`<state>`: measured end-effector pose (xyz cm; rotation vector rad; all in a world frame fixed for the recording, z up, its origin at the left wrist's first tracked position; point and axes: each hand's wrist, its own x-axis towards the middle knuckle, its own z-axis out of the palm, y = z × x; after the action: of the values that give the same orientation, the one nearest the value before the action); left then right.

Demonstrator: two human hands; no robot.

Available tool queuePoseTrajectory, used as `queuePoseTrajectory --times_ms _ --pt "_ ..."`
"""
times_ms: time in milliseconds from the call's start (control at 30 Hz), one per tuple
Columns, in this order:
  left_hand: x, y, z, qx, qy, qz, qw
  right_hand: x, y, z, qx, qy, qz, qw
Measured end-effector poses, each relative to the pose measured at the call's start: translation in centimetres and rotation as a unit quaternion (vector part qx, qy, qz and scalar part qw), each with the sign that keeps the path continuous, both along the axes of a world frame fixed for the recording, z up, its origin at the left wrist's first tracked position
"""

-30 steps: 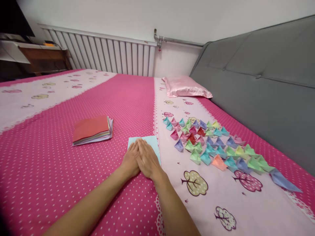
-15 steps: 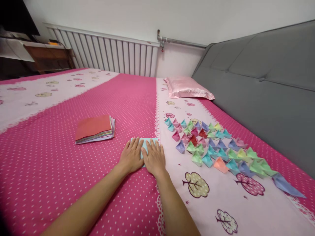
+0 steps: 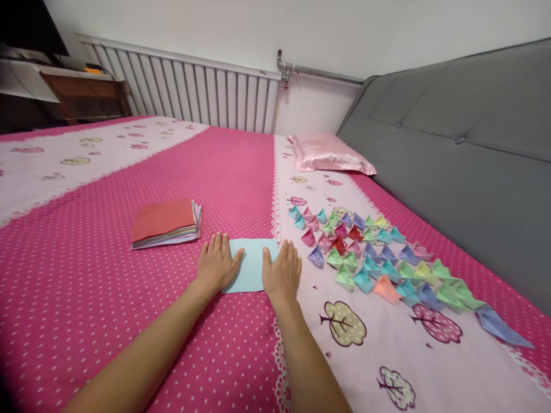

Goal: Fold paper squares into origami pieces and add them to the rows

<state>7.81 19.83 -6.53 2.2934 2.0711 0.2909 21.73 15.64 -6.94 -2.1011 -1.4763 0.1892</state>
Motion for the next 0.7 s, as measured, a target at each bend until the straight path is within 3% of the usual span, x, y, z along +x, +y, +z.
queuePoseTrajectory --times_ms 133,200,300,367,433,533,633,700 --pt "0.4 -0.2 0.9 0.085 -0.015 -0.011 0.996 -0.2 -0.5 1.6 0.194 0.014 0.040 0.980" --pt "0.8 -0.6 1.2 0.123 -0.018 -0.051 0.991 -0.5 -0.7 2.0 0.208 0.010 0.123 0.970" --pt "1.1 -1.1 0.8 0.100 -0.006 -0.119 0.988 -1.0 -0.9 1.6 0.110 0.001 0.265 0.958" --pt "1.1 -1.2 0.2 0.046 0.020 -0.169 0.984 -1.1 -0.9 1.0 0.021 -0.005 0.311 0.950" --pt "0.8 -1.0 -0.5 0.003 0.045 -0.199 0.979 -1.1 -0.9 0.4 -0.041 -0.016 0.317 0.947" --pt "0.3 -0.5 -0.9 -0.017 0.050 -0.198 0.979 -1.0 -0.9 0.0 -0.072 -0.039 0.291 0.953" --pt "-0.1 -0.3 0.1 -0.031 0.045 -0.187 0.981 -0.9 -1.0 -0.1 -0.077 -0.055 0.258 0.962" --pt "-0.5 -0.5 1.6 -0.044 0.039 -0.182 0.982 -0.9 -1.0 -0.1 -0.074 -0.060 0.248 0.964"
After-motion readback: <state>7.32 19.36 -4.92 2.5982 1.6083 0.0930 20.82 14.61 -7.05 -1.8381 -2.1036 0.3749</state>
